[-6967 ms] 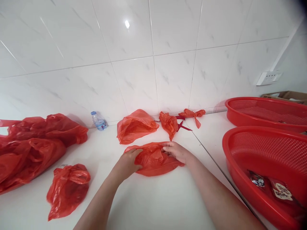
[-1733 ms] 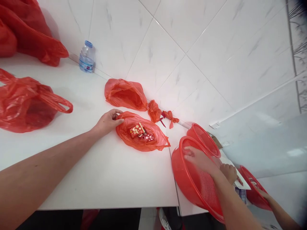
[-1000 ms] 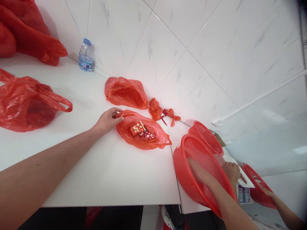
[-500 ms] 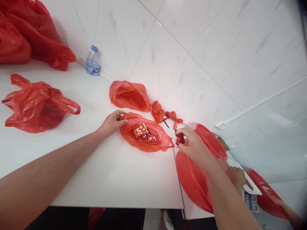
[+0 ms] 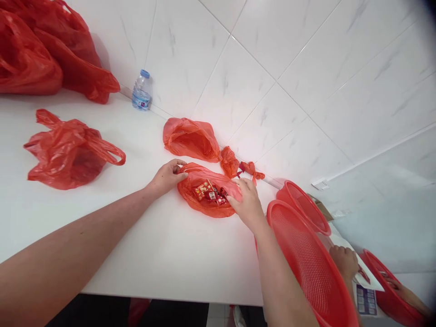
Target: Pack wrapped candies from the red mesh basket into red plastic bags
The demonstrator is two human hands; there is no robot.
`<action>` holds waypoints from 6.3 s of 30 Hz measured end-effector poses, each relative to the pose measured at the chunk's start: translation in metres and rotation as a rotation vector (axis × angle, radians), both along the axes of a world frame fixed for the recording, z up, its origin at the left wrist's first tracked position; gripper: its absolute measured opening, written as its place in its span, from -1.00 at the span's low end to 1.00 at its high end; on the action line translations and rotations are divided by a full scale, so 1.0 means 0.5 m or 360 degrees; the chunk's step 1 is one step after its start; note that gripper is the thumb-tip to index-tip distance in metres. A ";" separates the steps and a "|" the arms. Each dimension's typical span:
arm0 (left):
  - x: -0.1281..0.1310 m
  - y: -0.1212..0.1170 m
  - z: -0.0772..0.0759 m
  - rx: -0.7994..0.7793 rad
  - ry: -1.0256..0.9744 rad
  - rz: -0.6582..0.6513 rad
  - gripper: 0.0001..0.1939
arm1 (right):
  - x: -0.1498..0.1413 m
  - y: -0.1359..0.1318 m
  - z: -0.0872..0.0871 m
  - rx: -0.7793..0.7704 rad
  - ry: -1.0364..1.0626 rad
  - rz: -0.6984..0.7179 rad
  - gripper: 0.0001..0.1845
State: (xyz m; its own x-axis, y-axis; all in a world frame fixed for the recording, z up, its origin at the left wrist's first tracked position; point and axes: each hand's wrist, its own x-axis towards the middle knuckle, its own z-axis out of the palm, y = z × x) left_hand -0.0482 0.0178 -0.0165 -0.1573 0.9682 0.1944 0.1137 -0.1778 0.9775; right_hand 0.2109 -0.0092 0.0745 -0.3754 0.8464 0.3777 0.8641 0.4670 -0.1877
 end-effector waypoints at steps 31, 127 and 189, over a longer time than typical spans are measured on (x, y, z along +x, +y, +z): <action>0.022 -0.001 0.379 0.0655 -0.0085 0.0184 -0.59 | 0.034 -0.010 0.137 0.0397 0.1864 -0.0259 -0.69; 0.126 0.034 0.036 -0.0061 -0.0616 -0.0491 0.00 | -0.113 0.154 -0.159 -0.1439 0.2614 0.0471 -0.69; 0.149 0.020 0.017 0.0365 0.0361 -0.0187 -0.70 | -0.109 0.149 -0.164 -0.0979 0.2140 0.0287 -0.66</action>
State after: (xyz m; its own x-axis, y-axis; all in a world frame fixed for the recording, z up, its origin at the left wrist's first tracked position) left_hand 0.0262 0.0279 -0.0080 0.0248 0.9041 0.4267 0.2895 -0.4150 0.8625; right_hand 0.1561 0.0655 -0.0077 -0.1590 0.9790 0.1274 -0.1712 0.0997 -0.9802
